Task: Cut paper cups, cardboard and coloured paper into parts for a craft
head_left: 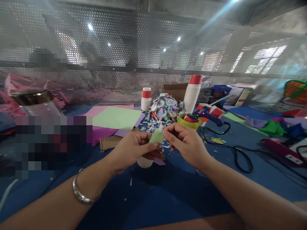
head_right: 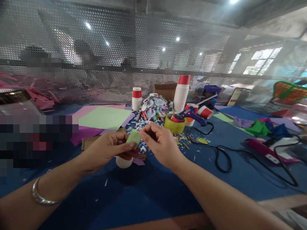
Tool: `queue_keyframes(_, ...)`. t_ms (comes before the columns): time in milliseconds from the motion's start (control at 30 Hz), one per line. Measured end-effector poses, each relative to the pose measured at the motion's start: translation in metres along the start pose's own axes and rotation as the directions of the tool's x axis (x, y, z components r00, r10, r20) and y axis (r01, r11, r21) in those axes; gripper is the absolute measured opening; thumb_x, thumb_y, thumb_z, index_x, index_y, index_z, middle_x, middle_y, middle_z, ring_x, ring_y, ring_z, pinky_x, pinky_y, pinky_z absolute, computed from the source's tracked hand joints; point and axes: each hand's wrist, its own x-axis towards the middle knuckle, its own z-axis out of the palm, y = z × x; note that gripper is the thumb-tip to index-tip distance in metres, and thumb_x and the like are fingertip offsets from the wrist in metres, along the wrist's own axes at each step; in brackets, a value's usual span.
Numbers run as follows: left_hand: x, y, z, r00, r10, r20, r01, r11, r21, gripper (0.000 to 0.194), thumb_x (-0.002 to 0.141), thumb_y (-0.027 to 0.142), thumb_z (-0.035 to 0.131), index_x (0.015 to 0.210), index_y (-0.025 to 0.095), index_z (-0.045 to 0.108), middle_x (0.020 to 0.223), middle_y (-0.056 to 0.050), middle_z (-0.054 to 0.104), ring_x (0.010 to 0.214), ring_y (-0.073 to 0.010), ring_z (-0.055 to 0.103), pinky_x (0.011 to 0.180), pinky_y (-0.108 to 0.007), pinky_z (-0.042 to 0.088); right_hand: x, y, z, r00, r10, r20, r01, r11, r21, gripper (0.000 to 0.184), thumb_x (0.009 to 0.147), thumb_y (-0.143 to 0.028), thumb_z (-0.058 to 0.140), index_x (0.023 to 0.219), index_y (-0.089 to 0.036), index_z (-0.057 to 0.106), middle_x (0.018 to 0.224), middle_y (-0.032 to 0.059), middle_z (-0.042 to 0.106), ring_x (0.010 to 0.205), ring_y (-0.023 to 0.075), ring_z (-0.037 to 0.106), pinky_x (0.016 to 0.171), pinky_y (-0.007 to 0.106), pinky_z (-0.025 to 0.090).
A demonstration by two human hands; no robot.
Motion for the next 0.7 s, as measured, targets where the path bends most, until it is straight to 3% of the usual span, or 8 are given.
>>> queue_keyframes(367,-0.0008,0.0021,0.001,0.994,0.103,-0.02,-0.101,0.992,0.078,0.023,0.081,0.029,0.068,0.068,0.018,0.053,0.072,-0.004,0.076,0.073,-0.0199,0.075,0.063,-0.027,0.057,0.0007,0.0011,-0.001,0.999,0.005,0.048,-0.008,0.999,0.049,0.02,0.091,-0.036,0.056,0.082,-0.018,0.059,0.066,-0.0032,0.051,0.053,0.0083,0.049,0.049,0.022,0.041)
queue_keyframes(700,-0.0027,0.0026,-0.0012,0.994,0.085,0.066,-0.095,0.982,0.165,0.02,0.082,0.034,0.067,0.082,0.014,0.071,0.078,-0.009,0.077,0.069,-0.0163,0.073,0.062,-0.023,0.056,0.0001,-0.0013,-0.0006,0.994,0.026,0.105,-0.033,0.997,0.066,0.02,0.087,-0.037,0.061,0.083,-0.018,0.061,0.067,-0.003,0.055,0.052,0.009,0.05,0.05,0.023,0.042)
